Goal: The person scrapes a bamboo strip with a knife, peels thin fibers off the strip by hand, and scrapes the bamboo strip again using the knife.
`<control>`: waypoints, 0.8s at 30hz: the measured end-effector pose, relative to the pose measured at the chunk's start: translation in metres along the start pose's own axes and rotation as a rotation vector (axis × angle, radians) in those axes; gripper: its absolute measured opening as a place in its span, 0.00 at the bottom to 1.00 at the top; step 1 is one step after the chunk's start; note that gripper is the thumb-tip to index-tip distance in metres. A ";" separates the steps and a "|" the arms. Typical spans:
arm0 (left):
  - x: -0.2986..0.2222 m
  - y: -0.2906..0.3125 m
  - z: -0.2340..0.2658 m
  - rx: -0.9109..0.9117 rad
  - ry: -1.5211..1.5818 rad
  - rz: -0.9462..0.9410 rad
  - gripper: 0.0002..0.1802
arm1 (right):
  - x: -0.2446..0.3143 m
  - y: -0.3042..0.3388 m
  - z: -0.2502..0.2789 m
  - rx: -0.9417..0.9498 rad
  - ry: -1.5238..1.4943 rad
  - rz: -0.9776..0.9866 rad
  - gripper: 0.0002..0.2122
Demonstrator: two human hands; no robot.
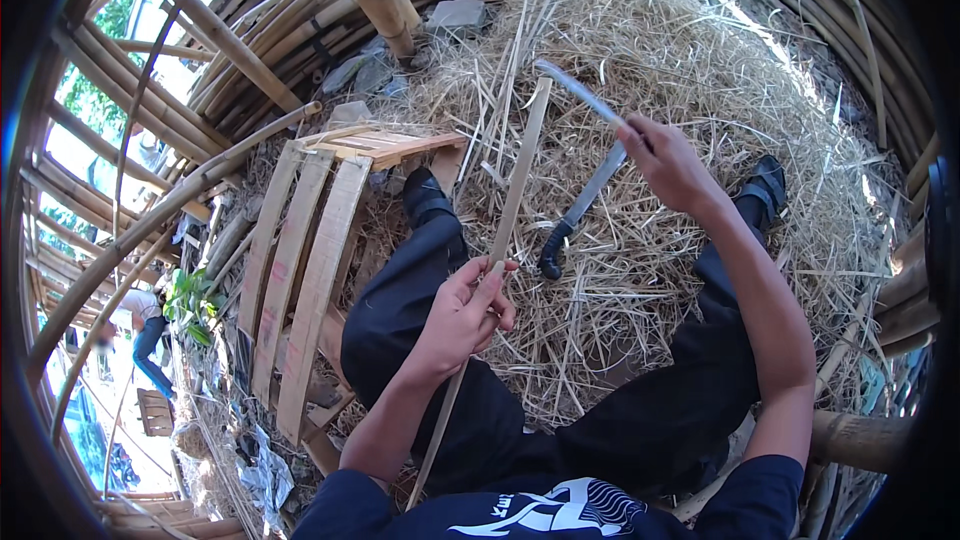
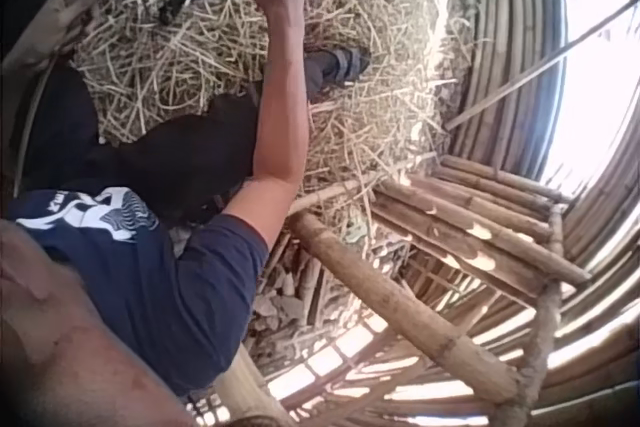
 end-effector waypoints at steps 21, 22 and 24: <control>0.020 0.008 0.007 0.224 0.047 0.065 0.09 | -0.158 0.005 0.050 -0.339 0.388 -0.496 0.24; 0.014 0.004 0.004 0.169 0.013 0.025 0.10 | -0.161 0.017 0.048 -0.407 0.393 -0.483 0.25; 0.010 0.000 -0.007 0.123 -0.010 -0.008 0.10 | -0.149 0.021 0.042 -0.385 0.440 -0.346 0.24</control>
Point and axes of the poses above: each hand's wrist, its own y-axis away from the middle knuckle, its own z-axis out of the back of the hand, x = y × z, the point moved 3 cm from there along -y, towards the middle knuckle, and after that the axes turned 2 degrees about z, right-handed, at the moved point
